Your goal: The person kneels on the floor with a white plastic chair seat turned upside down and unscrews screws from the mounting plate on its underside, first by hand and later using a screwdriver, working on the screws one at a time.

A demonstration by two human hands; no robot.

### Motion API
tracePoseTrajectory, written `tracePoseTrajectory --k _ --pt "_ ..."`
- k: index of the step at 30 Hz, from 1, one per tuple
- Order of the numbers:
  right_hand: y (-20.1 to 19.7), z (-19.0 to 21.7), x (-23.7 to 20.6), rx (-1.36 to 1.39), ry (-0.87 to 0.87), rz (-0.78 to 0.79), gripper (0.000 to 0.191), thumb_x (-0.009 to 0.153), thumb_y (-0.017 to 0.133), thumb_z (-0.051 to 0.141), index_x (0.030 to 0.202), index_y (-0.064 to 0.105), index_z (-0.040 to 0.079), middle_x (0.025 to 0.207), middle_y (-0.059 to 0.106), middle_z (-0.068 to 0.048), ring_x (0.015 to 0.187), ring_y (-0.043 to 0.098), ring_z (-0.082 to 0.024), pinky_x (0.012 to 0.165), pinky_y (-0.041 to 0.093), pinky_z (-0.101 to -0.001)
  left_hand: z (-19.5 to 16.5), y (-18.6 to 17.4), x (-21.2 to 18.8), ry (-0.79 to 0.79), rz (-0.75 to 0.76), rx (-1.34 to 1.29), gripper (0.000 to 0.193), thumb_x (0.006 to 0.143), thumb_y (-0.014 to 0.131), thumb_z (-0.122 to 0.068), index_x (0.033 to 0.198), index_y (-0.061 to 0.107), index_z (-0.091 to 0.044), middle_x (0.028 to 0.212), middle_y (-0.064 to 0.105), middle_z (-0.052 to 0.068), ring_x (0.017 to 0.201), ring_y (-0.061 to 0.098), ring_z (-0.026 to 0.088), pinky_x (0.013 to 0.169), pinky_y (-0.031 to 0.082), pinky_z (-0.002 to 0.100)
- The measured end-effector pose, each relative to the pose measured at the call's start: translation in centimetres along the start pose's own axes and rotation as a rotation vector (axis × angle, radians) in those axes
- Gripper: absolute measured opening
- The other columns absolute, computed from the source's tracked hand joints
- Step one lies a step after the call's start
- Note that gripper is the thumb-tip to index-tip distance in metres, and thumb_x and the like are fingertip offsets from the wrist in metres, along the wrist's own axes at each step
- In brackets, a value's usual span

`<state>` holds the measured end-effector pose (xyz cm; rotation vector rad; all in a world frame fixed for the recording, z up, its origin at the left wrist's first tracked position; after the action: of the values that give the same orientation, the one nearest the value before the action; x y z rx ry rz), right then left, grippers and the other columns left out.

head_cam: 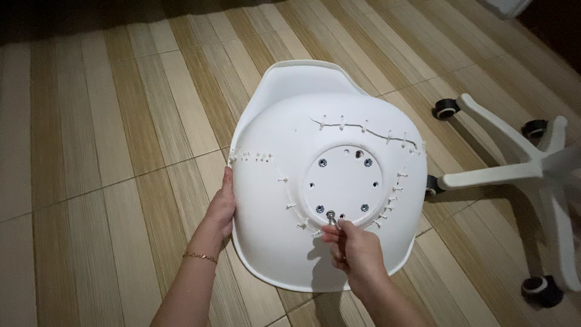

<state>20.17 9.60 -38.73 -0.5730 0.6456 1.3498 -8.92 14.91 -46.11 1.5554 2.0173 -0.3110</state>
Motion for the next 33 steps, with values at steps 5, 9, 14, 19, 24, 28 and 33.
tracePoseTrajectory --k 5,9,14,19,24,28,33 --pt "0.1 2.0 -2.1 -0.573 -0.168 -0.19 0.054 0.106 0.043 0.05 0.11 0.066 0.002 0.082 0.07 -0.011 0.06 0.061 -0.017 0.055 0.047 -0.0332 -0.5 0.2 0.0 0.072 0.108 -0.106 0.092 0.094 0.024 -0.073 0.148 0.05 -0.003 0.15 0.057 0.018 0.141 0.051 0.029 0.119 0.037 0.041" --pt "1.6 4.3 -6.2 -1.327 -0.777 -0.432 0.047 0.093 0.052 0.049 0.104 0.069 0.006 0.093 0.073 -0.013 0.068 0.07 -0.026 0.056 0.059 -0.0422 -0.4 0.0 -0.5 0.014 0.05 -0.021 0.094 0.096 0.022 -0.074 0.149 0.051 -0.001 0.148 0.058 0.019 0.14 0.051 0.027 0.119 0.036 0.039" --pt "1.3 2.6 -3.5 -1.383 -0.565 -0.289 0.043 0.109 0.045 0.041 0.096 0.071 0.011 0.084 0.076 -0.012 0.068 0.067 -0.022 0.066 0.054 -0.0375 -0.8 0.5 -0.9 0.069 0.085 -0.069 0.087 0.096 0.024 -0.07 0.151 0.048 -0.008 0.15 0.056 0.017 0.141 0.049 0.026 0.118 0.036 0.04" --pt "1.1 -0.4 -0.8 0.119 -0.071 0.043 0.04 0.109 0.045 0.033 0.095 0.068 0.003 0.069 0.07 -0.007 0.045 0.044 -0.013 0.043 0.035 -0.0302 -1.0 0.6 -0.7 0.086 0.115 -0.103 0.086 0.096 0.025 -0.07 0.151 0.047 -0.008 0.151 0.056 0.015 0.141 0.051 0.026 0.118 0.038 0.039" --pt "0.9 1.9 -3.6 -0.495 -0.105 -0.124 0.067 0.115 0.022 0.043 0.107 0.075 0.003 0.078 0.078 -0.014 0.05 0.044 -0.02 0.05 0.041 -0.032 -0.7 0.2 -0.6 0.039 0.049 -0.05 0.085 0.097 0.024 -0.071 0.154 0.043 -0.01 0.151 0.053 0.016 0.142 0.046 0.025 0.119 0.035 0.04" --pt "1.8 5.9 -7.5 -1.263 -0.665 -0.389 0.044 0.094 0.056 0.047 0.111 0.062 0.007 0.072 0.074 -0.013 0.063 0.07 -0.028 0.056 0.053 -0.041 -1.0 0.4 -0.4 0.087 0.111 -0.102 0.087 0.095 0.027 -0.071 0.151 0.048 -0.008 0.151 0.056 0.014 0.14 0.051 0.025 0.118 0.037 0.039" --pt "3.1 6.2 -7.2 -1.461 -0.812 -0.314 0.039 0.1 0.051 0.041 0.09 0.068 0.007 0.079 0.072 -0.009 0.065 0.072 -0.031 0.059 0.058 -0.045 -0.9 0.4 -0.6 0.061 0.124 -0.13 0.087 0.094 0.027 -0.071 0.15 0.05 -0.009 0.148 0.059 0.014 0.138 0.055 0.027 0.116 0.041 0.04"
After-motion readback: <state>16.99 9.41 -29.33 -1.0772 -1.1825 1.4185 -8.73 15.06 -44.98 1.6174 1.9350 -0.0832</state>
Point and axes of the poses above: each hand's wrist, its own x-axis towards the middle knuckle, its own y-axis out of the palm, z = x × y, the point moved 5 cm from there along x, towards the middle knuckle
